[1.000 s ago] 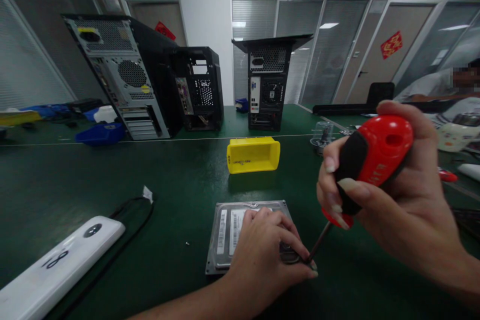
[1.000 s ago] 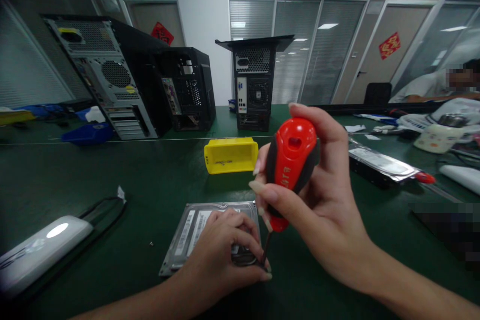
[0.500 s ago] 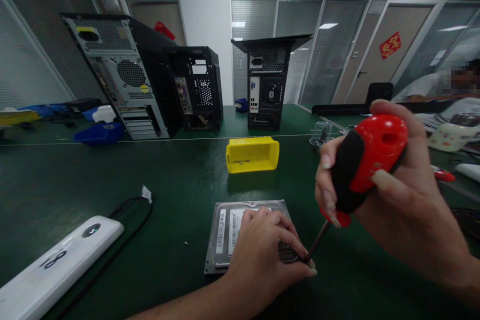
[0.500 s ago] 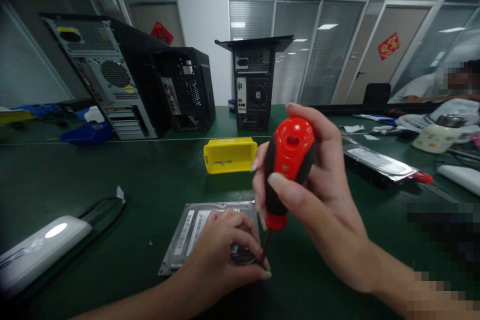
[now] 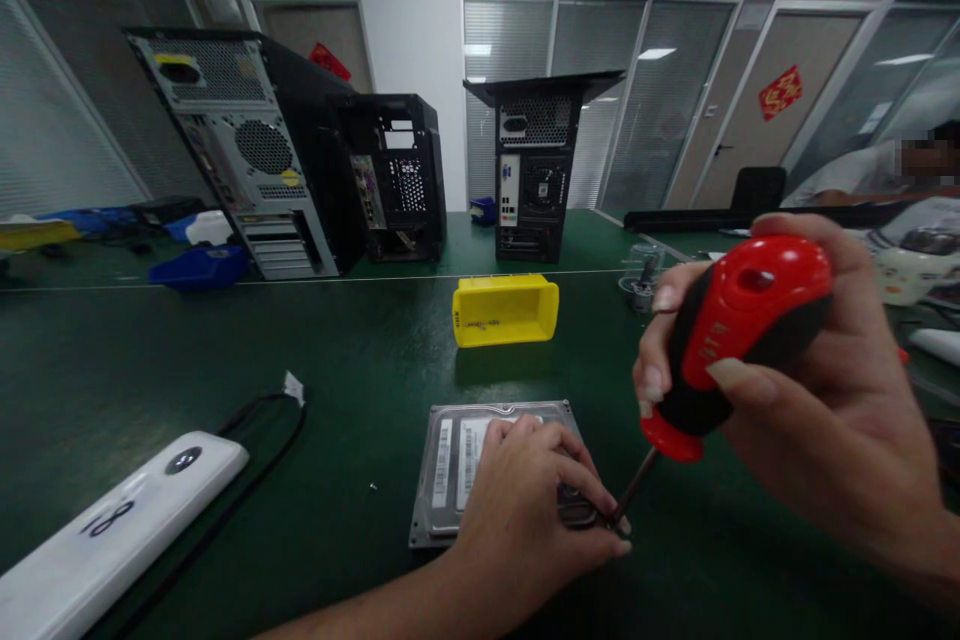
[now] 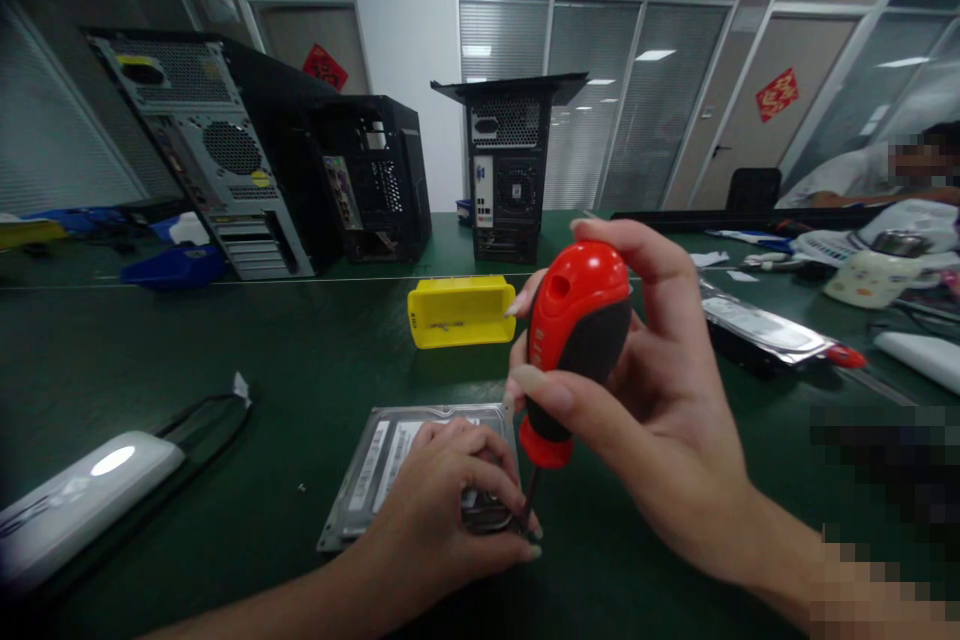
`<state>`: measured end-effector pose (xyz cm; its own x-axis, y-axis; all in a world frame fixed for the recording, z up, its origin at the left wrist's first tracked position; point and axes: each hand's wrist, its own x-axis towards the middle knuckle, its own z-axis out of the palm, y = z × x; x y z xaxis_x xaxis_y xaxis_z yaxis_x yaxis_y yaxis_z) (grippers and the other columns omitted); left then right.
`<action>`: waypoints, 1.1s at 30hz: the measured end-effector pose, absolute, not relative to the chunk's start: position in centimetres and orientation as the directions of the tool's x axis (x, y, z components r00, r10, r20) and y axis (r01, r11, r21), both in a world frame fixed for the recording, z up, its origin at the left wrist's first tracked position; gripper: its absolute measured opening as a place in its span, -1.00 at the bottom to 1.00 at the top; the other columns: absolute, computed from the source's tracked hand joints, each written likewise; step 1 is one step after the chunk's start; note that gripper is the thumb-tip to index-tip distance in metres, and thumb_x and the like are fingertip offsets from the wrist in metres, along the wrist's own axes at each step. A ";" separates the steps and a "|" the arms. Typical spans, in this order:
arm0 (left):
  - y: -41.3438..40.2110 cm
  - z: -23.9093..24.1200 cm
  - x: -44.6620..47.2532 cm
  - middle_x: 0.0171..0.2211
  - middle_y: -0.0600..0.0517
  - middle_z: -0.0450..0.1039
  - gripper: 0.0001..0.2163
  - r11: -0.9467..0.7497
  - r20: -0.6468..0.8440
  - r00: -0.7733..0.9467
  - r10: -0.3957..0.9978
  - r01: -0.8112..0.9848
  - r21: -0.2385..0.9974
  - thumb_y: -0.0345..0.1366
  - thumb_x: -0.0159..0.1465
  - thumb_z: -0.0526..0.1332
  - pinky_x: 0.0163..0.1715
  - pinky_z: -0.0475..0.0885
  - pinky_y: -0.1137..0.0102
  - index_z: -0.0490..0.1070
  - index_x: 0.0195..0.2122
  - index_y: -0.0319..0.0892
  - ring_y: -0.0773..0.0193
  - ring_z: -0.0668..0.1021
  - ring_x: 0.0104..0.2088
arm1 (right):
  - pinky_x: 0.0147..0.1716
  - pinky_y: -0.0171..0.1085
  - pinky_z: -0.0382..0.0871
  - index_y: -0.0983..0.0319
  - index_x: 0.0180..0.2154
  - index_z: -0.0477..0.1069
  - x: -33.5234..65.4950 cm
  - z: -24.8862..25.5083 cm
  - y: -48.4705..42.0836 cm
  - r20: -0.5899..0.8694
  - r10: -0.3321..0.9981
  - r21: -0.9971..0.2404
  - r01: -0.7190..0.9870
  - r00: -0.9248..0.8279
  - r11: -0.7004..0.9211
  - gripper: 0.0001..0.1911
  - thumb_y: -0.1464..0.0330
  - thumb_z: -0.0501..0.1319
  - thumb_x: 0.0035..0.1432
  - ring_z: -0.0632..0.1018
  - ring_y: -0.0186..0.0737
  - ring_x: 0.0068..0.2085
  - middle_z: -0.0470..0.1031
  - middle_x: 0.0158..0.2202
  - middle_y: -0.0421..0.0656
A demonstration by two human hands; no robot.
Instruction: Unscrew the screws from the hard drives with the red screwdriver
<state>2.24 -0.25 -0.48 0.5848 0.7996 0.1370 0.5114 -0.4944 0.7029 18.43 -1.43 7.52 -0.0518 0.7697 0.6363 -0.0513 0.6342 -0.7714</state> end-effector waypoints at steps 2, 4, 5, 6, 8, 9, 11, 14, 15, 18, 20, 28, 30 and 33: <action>-0.2 -0.5 2.3 -0.26 0.19 0.47 -0.86 -0.498 0.143 0.586 0.798 0.506 0.705 -0.21 -0.02 0.49 -0.21 0.09 0.29 0.58 -0.44 0.01 0.19 0.44 -0.17 | -0.52 -0.13 0.55 -0.18 0.00 0.27 18.4 7.5 -1.4 0.636 0.770 -0.772 -0.051 -0.057 0.634 -0.47 0.30 0.36 0.02 0.55 -0.19 -0.44 0.42 -0.19 -0.22; -0.2 -0.5 2.3 -0.27 0.19 0.47 -0.86 -0.499 0.147 0.585 0.797 0.501 0.707 -0.21 -0.01 0.48 -0.21 0.09 0.30 0.57 -0.45 0.01 0.20 0.44 -0.18 | -0.51 -0.14 0.55 -0.18 0.01 0.25 18.4 7.4 -1.4 0.636 0.768 -0.772 -0.063 -0.073 0.633 -0.48 0.30 0.35 0.04 0.55 -0.21 -0.44 0.42 -0.19 -0.23; -0.2 -0.5 2.3 -0.27 0.19 0.47 -0.86 -0.498 0.147 0.586 0.797 0.501 0.708 -0.20 -0.01 0.49 -0.22 0.09 0.30 0.57 -0.45 0.00 0.20 0.44 -0.18 | -0.50 -0.14 0.55 -0.18 0.02 0.25 18.5 7.4 -1.5 0.636 0.767 -0.772 -0.074 -0.084 0.632 -0.49 0.30 0.34 0.06 0.54 -0.21 -0.44 0.43 -0.19 -0.23; -0.3 -0.5 2.3 -0.27 0.20 0.47 -0.86 -0.498 0.146 0.586 0.797 0.501 0.708 -0.20 -0.01 0.49 -0.22 0.09 0.30 0.57 -0.46 0.00 0.20 0.44 -0.18 | -0.49 -0.14 0.55 -0.18 0.03 0.24 18.5 7.3 -1.5 0.637 0.764 -0.771 -0.090 -0.100 0.631 -0.50 0.30 0.31 0.08 0.54 -0.21 -0.44 0.42 -0.19 -0.22; -0.4 -0.5 2.3 -0.27 0.20 0.48 -0.86 -0.495 0.141 0.588 0.797 0.501 0.710 -0.20 -0.01 0.49 -0.21 0.08 0.30 0.57 -0.45 0.01 0.20 0.44 -0.17 | -0.48 -0.13 0.56 -0.18 0.05 0.24 18.6 7.4 -1.7 0.628 0.770 -0.778 -0.115 -0.113 0.617 -0.56 0.29 0.24 0.16 0.54 -0.21 -0.42 0.42 -0.18 -0.21; -0.4 -0.4 2.3 -0.27 0.19 0.48 -0.86 -0.493 0.137 0.588 0.797 0.503 0.710 -0.19 -0.01 0.49 -0.21 0.08 0.30 0.57 -0.46 0.01 0.20 0.44 -0.17 | -0.50 -0.12 0.56 -0.17 0.05 0.25 18.6 7.5 -1.7 0.619 0.777 -0.785 -0.125 -0.114 0.607 -0.60 0.28 0.19 0.19 0.54 -0.20 -0.42 0.42 -0.19 -0.20; -0.4 -0.4 2.2 -0.27 0.19 0.47 -0.86 -0.490 0.131 0.587 0.799 0.508 0.709 -0.19 -0.02 0.49 -0.21 0.08 0.30 0.58 -0.45 0.02 0.20 0.44 -0.17 | -0.53 -0.13 0.55 -0.17 0.05 0.27 18.6 7.6 -1.8 0.600 0.792 -0.799 -0.133 -0.112 0.587 -0.64 0.25 0.13 0.23 0.54 -0.19 -0.43 0.42 -0.20 -0.19; -0.3 -0.3 2.2 -0.27 0.19 0.47 -0.86 -0.490 0.131 0.588 0.798 0.507 0.709 -0.19 -0.01 0.49 -0.21 0.08 0.30 0.57 -0.46 0.01 0.19 0.44 -0.17 | -0.53 -0.12 0.55 -0.19 0.07 0.27 18.7 7.6 -1.6 0.598 0.794 -0.801 -0.123 -0.107 0.586 -0.62 0.20 0.16 0.21 0.54 -0.19 -0.43 0.43 -0.19 -0.19; -0.3 -0.2 2.2 -0.27 0.19 0.47 -0.87 -0.491 0.131 0.590 0.797 0.505 0.710 -0.19 -0.01 0.49 -0.21 0.08 0.30 0.57 -0.46 0.01 0.19 0.44 -0.17 | -0.51 -0.11 0.55 -0.20 0.08 0.26 18.7 7.5 -1.6 0.602 0.791 -0.798 -0.118 -0.110 0.591 -0.60 0.21 0.17 0.21 0.54 -0.18 -0.42 0.43 -0.17 -0.19; -0.3 -0.2 2.2 -0.27 0.19 0.47 -0.87 -0.489 0.131 0.588 0.798 0.505 0.711 -0.20 -0.01 0.48 -0.21 0.08 0.30 0.58 -0.46 0.02 0.21 0.44 -0.18 | -0.50 -0.12 0.56 -0.19 0.10 0.24 19.0 7.1 -1.5 0.624 0.770 -0.781 -0.108 -0.132 0.615 -0.56 0.25 0.19 0.20 0.55 -0.17 -0.40 0.43 -0.15 -0.19; -0.3 -0.3 2.3 -0.28 0.19 0.47 -0.87 -0.486 0.132 0.585 0.800 0.503 0.715 -0.20 -0.01 0.48 -0.22 0.08 0.30 0.57 -0.47 0.01 0.21 0.44 -0.18 | -0.50 -0.13 0.56 -0.17 0.12 0.22 19.1 6.9 -1.5 0.640 0.755 -0.768 -0.095 -0.141 0.633 -0.53 0.26 0.20 0.19 0.55 -0.17 -0.40 0.44 -0.15 -0.18; -0.3 -0.5 2.3 -0.26 0.21 0.47 -0.86 -0.496 0.142 0.586 0.797 0.503 0.708 -0.19 -0.01 0.49 -0.22 0.08 0.30 0.56 -0.47 0.01 0.20 0.43 -0.17 | -0.51 -0.15 0.59 -0.13 0.10 0.21 19.0 7.2 -1.3 0.692 0.705 -0.719 -0.059 -0.154 0.692 -0.52 0.29 0.24 0.17 0.57 -0.18 -0.41 0.46 -0.19 -0.20; -0.3 -0.6 2.3 -0.27 0.21 0.48 -0.87 -0.500 0.149 0.586 0.797 0.500 0.707 -0.19 0.00 0.48 -0.22 0.08 0.30 0.57 -0.47 0.02 0.21 0.44 -0.18 | -0.52 -0.15 0.58 -0.13 0.09 0.23 19.0 7.2 -1.3 0.696 0.704 -0.715 -0.050 -0.143 0.697 -0.51 0.29 0.26 0.14 0.58 -0.18 -0.42 0.46 -0.19 -0.20; -0.4 -0.6 2.3 -0.27 0.21 0.47 -0.87 -0.504 0.156 0.583 0.797 0.500 0.704 -0.20 -0.01 0.48 -0.22 0.08 0.30 0.57 -0.46 0.02 0.21 0.43 -0.18 | -0.54 -0.13 0.57 -0.15 0.05 0.24 19.0 7.3 -1.2 0.696 0.708 -0.716 -0.043 -0.116 0.697 -0.49 0.29 0.31 0.09 0.58 -0.16 -0.46 0.47 -0.21 -0.22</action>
